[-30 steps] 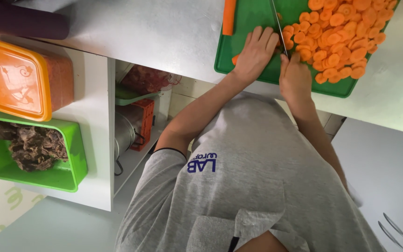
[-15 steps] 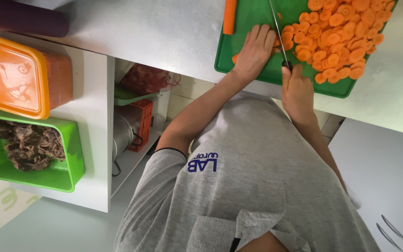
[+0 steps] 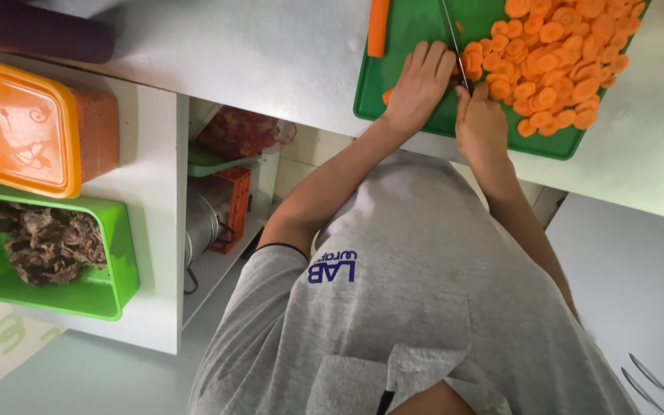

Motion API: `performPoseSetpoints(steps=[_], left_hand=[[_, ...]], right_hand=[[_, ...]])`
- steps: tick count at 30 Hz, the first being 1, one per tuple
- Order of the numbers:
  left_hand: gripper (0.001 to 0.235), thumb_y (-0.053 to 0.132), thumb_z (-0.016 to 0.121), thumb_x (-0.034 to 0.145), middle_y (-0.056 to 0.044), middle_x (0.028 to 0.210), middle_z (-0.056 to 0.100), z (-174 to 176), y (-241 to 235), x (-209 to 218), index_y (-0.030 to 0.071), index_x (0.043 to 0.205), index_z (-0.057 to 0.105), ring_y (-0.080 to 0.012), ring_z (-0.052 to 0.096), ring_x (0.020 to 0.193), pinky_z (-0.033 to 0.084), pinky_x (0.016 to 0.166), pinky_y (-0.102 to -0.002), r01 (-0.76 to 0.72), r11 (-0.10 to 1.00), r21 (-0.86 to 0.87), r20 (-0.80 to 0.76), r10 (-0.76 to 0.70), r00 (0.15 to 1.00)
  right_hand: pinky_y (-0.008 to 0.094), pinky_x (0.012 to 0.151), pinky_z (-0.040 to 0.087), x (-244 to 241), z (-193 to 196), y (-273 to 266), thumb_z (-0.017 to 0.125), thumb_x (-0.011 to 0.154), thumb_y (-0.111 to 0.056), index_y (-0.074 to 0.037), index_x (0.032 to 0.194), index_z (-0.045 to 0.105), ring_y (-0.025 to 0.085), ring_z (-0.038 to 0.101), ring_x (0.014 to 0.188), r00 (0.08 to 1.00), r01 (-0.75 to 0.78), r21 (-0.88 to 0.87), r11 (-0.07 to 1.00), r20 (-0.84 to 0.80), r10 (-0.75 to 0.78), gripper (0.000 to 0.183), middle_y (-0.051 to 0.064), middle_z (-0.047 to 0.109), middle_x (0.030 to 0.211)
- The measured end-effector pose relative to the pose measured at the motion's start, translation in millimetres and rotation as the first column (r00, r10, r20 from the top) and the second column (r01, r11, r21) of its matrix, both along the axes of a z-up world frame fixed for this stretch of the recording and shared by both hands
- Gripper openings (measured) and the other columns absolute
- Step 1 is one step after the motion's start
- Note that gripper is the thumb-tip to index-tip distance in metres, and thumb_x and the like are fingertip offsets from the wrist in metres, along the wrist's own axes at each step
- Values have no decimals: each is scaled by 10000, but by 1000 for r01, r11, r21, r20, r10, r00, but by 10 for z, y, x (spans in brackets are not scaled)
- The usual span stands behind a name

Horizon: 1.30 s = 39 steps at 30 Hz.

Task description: Chopping several carrots into small round slices on a green cutting board using a kitchen knife.

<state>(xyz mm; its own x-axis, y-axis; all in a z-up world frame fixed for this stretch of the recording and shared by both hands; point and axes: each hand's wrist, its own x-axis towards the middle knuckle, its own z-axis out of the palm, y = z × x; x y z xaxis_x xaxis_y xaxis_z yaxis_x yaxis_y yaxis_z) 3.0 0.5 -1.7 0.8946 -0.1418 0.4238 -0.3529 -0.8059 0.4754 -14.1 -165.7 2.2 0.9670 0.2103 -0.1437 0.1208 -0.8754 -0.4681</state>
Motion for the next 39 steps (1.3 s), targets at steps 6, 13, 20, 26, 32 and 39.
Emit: performPoseSetpoints(steps=[6, 13, 20, 26, 32, 39], left_hand=[[407, 171, 772, 789, -134, 1100, 522, 63, 9, 49, 47, 1095, 533, -344, 518, 1041, 465, 891, -437, 23, 996, -83, 34, -20, 999], [427, 193, 788, 757, -140, 1049, 548, 283, 148, -45, 37, 1077, 551, -351, 544, 1010, 459, 825, -457, 15, 998, -62, -73, -20, 997], [281, 167, 722, 920, -123, 1092, 523, 64, 154, -57, 82, 1130, 557, -322, 546, 1032, 483, 895, -436, 43, 997, -67, -38, -46, 998], [252, 175, 678, 961, -109, 1139, 530, 173, 196, -69, 80, 1166, 566, -309, 535, 1066, 472, 912, -426, 73, 994, -84, -21, -75, 997], [291, 166, 668, 954, -106, 1153, 535, 178, 186, -102, 65, 1210, 574, -308, 532, 1082, 469, 923, -426, 79, 995, -66, -33, -81, 996], [302, 184, 689, 945, -118, 1137, 538, 112, 166, -86, 56, 1193, 573, -313, 540, 1073, 470, 925, -426, 56, 998, -29, 6, -56, 998]], right_hand=[[568, 705, 487, 51, 366, -17, 423, 1158, -377, 53, 1034, 555, 493, 655, 750, 929, 267, 266, 926, -329, -173, 467, 297, 628, 822], [575, 609, 447, -279, 325, -238, 476, 1177, -307, 35, 1107, 563, 513, 621, 731, 999, 19, 202, 979, 28, -26, 360, 287, 631, 804], [581, 570, 438, -394, 528, -177, 467, 1172, -284, 43, 1029, 511, 515, 593, 639, 999, -15, 161, 987, -39, 21, 360, 282, 596, 689], [594, 584, 453, -252, 421, -140, 448, 1159, -315, 38, 1030, 533, 517, 610, 655, 987, 56, 161, 985, -157, -31, 385, 298, 607, 716], [620, 678, 457, -41, 109, -61, 425, 1162, -353, 46, 1063, 565, 547, 609, 762, 990, 64, 87, 994, -130, -52, 434, 337, 636, 801], [546, 697, 472, -64, -109, -366, 416, 1189, -358, 24, 1092, 592, 423, 642, 752, 989, 148, 225, 963, -58, -139, 432, 221, 652, 797]])
